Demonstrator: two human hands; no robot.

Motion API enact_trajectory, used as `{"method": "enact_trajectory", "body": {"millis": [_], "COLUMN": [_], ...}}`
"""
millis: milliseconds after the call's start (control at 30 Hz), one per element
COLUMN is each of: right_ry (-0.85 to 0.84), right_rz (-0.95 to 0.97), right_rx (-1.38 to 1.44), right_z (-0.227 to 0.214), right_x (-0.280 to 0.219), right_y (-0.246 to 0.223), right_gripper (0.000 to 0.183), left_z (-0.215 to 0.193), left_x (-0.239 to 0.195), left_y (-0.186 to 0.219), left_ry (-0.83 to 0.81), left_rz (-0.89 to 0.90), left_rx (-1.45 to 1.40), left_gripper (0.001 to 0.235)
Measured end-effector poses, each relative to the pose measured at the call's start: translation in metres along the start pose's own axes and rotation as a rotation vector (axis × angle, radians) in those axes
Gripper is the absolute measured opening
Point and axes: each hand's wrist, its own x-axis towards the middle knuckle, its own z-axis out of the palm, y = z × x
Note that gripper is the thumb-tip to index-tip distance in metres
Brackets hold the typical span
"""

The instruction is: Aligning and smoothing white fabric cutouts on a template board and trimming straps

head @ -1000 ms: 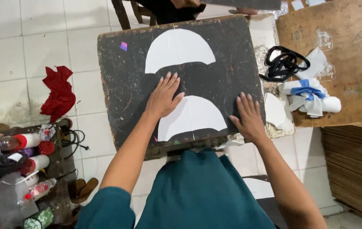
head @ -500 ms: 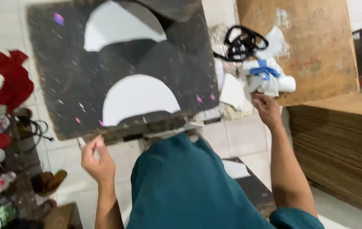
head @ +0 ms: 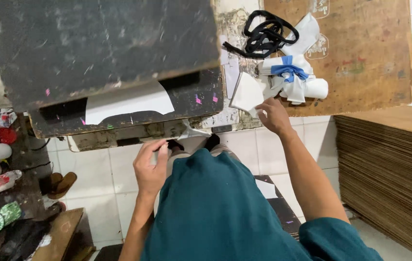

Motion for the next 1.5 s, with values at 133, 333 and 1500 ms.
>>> {"method": "enact_trajectory", "body": {"millis": [133, 333, 1500], "right_ry": [-0.068, -0.232, 0.336], "right_rz": [-0.096, -0.146, -0.393], "right_rx": [-0.043, -0.277, 0.070], "right_z": [-0.010, 0.000, -0.080], "right_x": [0.005, 0.012, 0.083], "right_y": [-0.002, 0.014, -0.021], "right_gripper": [0.020, 0.016, 0.019], "left_z": [-0.008, -0.006, 0.015], "left_x": [-0.027, -0.039, -0.020], "left_y": [-0.001, 0.001, 0.018], "left_ry": [-0.020, 0.036, -0.222], "left_rz": [-0.104, -0.288, -0.223], "left_rx": [0.073, 0.113, 0.007], "left_gripper": [0.013, 0.015, 0.025]}}
